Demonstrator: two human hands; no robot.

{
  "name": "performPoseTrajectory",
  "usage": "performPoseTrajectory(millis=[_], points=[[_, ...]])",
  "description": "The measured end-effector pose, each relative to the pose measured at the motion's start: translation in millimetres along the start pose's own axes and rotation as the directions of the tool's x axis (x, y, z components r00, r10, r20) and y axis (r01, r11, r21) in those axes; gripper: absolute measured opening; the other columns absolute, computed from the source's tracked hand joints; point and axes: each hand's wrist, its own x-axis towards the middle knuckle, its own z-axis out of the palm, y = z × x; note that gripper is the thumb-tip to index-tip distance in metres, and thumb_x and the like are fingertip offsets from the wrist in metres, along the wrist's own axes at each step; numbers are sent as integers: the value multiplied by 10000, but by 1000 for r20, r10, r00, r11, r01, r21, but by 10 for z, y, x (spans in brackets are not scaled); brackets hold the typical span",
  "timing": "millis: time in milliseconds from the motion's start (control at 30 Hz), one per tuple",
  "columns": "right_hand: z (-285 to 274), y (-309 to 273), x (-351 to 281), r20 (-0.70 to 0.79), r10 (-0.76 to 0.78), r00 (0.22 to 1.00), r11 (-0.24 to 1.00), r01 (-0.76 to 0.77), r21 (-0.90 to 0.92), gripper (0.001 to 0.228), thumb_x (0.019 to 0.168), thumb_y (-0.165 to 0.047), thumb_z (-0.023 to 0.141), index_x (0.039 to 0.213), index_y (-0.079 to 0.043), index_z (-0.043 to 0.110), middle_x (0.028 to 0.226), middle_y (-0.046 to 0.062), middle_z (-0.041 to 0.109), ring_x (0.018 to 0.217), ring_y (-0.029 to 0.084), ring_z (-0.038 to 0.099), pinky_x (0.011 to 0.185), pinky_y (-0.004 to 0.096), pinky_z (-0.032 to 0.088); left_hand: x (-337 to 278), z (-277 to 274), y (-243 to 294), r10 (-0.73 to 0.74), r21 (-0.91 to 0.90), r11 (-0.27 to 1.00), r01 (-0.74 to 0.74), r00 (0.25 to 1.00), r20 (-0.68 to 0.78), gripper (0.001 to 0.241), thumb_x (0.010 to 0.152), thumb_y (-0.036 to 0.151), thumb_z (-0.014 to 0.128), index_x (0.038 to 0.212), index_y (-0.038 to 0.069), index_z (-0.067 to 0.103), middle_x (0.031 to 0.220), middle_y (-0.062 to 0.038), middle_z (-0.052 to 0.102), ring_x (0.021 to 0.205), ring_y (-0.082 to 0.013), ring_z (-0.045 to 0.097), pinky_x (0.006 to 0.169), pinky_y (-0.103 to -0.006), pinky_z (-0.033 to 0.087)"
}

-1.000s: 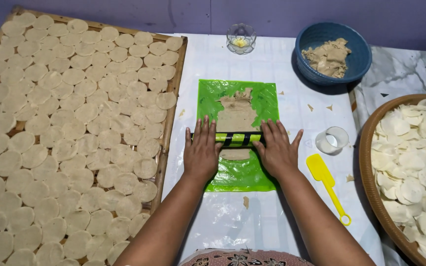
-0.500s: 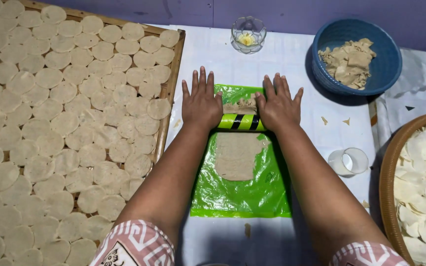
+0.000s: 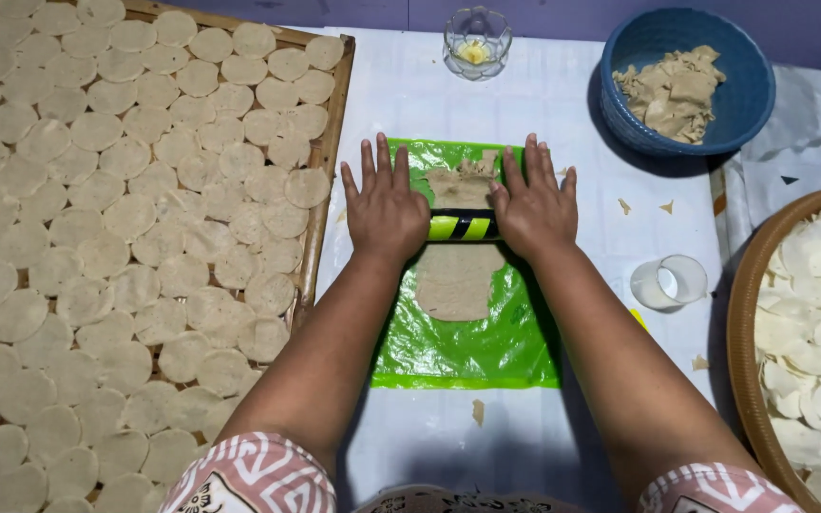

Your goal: Cutting out circular dough shapes and placing them on a tray to prepare crackers.

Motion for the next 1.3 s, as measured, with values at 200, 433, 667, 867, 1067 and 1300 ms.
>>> performPoseTrajectory(millis=[200, 433, 667, 867, 1067, 1300], points=[[243, 54, -725, -123, -95, 988, 995, 91, -41, 606, 1113, -482, 258, 1607, -149, 371, 1688, 182, 271, 1557, 337, 245, 1218, 590, 151, -719, 257, -101, 140, -25, 989, -148, 970, -200, 560, 1058, 340, 369, 1534, 50, 421, 1627, -259, 331, 1531, -423, 261, 1196, -562, 234], [152, 157, -808, 17, -53, 998, 998, 53, 27, 706, 1091, -620, 153, 1606, -181, 352, 1628, 195, 357, 1542, 309, 263, 1218, 640, 26, -692, 222, -237, 103, -110, 989, -101, 995, 7, 694, 1077, 561, 251, 1543, 72, 406, 1595, -246, 384, 1529, -411, 277, 1226, -572, 171], [-36, 85, -38, -258, 78, 963, 990, -44, 138, 640, 1142, -501, 241, 1653, -116, 249, 1707, 258, 123, 1588, 382, 53, 1129, 751, -115, 33, -135, -63, -13, -26, 1000, 8, 986, -164, 768, 1079, 603, 241, 1610, 50, 279, 1708, -230, 101, 1591, -363, 25, 1228, -635, -87], [22, -57, -150, -217, 25, 976, 996, -4, 94, 633, 1135, -508, 238, 1658, -151, 258, 1730, 208, 63, 1602, 319, -17, 1137, 727, -158, -188, -157, -14, -38, 9, 999, 38, 999, 0, 726, 1089, 548, 203, 1638, 73, 199, 1729, -175, 23, 1601, -311, -48, 1221, -648, -123], [121, -8, -371, -77, 56, 995, 995, -50, 84, 647, 1109, -554, 204, 1649, -202, 254, 1727, 180, 76, 1595, 291, -14, 1175, 691, -123, -463, -61, -41, -45, 11, 999, 44, 996, 83, 645, 1072, 394, 270, 1631, 80, 204, 1728, -174, 12, 1600, -301, -53, 1223, -672, -67], [201, 35, -696, 81, 64, 995, 997, -67, 32, 647, 1089, -592, 110, 1655, -289, 192, 1734, 128, 51, 1597, 294, 5, 1213, 668, -51, -829, 34, -47, -38, 54, 998, 31, 992, 119, 638, 1024, 319, 277, 1640, 167, 216, 1734, -145, 33, 1601, -309, -25, 1209, -696, -48]])
